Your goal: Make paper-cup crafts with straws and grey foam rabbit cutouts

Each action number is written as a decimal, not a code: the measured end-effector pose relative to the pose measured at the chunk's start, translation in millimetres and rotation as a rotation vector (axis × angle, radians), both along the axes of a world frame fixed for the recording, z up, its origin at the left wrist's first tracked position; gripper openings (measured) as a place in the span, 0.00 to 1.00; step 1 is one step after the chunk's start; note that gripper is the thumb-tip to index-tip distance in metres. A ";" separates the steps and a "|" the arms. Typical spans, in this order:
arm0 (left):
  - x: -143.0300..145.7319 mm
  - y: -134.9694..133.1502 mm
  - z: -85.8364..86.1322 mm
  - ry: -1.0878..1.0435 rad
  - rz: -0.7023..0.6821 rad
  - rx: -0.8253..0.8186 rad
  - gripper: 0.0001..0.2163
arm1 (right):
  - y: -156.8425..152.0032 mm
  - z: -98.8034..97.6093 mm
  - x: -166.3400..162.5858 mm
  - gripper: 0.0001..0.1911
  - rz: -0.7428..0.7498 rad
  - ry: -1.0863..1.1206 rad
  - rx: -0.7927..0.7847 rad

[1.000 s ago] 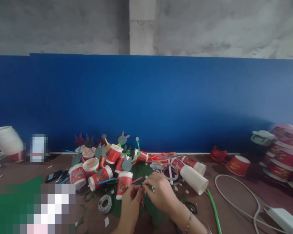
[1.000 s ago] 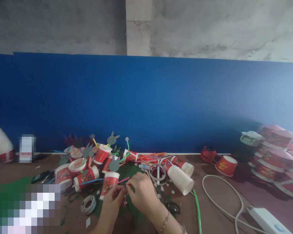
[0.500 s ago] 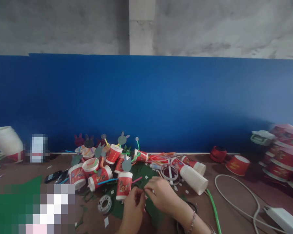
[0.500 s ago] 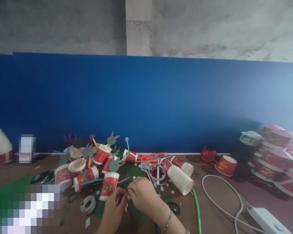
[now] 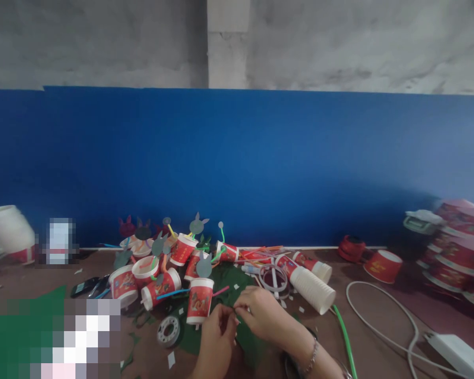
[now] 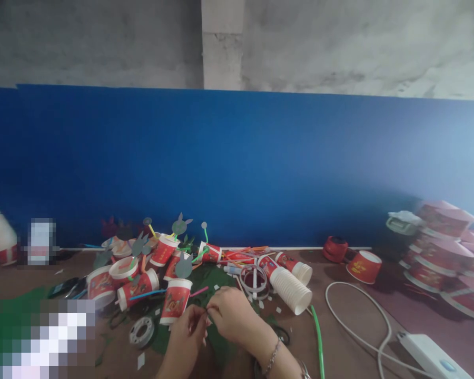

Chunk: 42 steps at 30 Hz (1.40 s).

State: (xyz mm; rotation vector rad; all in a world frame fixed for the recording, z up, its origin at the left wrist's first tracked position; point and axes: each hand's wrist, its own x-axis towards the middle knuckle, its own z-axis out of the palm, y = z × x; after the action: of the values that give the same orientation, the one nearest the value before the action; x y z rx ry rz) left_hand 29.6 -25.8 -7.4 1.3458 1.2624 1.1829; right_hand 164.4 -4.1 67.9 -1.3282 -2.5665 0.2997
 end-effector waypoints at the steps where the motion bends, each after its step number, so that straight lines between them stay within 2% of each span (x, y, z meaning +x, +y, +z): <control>1: -0.2 -0.1 -0.2 -0.003 -0.002 0.000 0.11 | 0.0 0.4 0.0 0.14 -0.002 -0.004 0.001; 13: 0.4 -1.0 -1.0 -0.017 0.006 -0.008 0.11 | -0.3 1.6 0.9 0.15 0.004 -0.007 0.004; 19: 0.2 1.0 -8.2 -0.006 0.025 0.027 0.11 | -2.9 2.0 -2.6 0.13 -0.012 -0.040 0.044; 24: 0.6 0.4 -5.7 0.022 0.003 0.031 0.11 | -2.9 0.6 -3.8 0.12 -0.039 -0.032 0.025; 29: 0.6 1.1 -0.8 0.075 0.005 0.083 0.08 | 3.3 -2.6 -0.3 0.10 -0.230 -0.041 0.036; 36: -2.4 -0.9 1.3 0.170 -0.034 0.215 0.08 | 27.0 -14.1 16.7 0.14 -0.444 -0.234 0.045; 38: -3.1 -0.7 0.2 0.198 -0.034 0.224 0.07 | 39.4 -19.6 18.1 0.12 -0.477 -0.220 0.100; 40: -3.6 0.3 -1.3 0.225 -0.025 0.237 0.07 | 52.7 -25.6 17.4 0.16 -0.515 -0.194 0.204; 42: -4.0 1.6 -2.6 0.248 -0.015 0.254 0.06 | 64.1 -31.2 16.1 0.14 -0.519 -0.202 0.229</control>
State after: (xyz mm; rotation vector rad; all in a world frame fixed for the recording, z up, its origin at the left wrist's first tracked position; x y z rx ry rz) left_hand 25.6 -24.2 -10.0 1.7290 1.3020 1.2246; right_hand 180.5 60.0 36.8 -1.9329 -2.1988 -0.2258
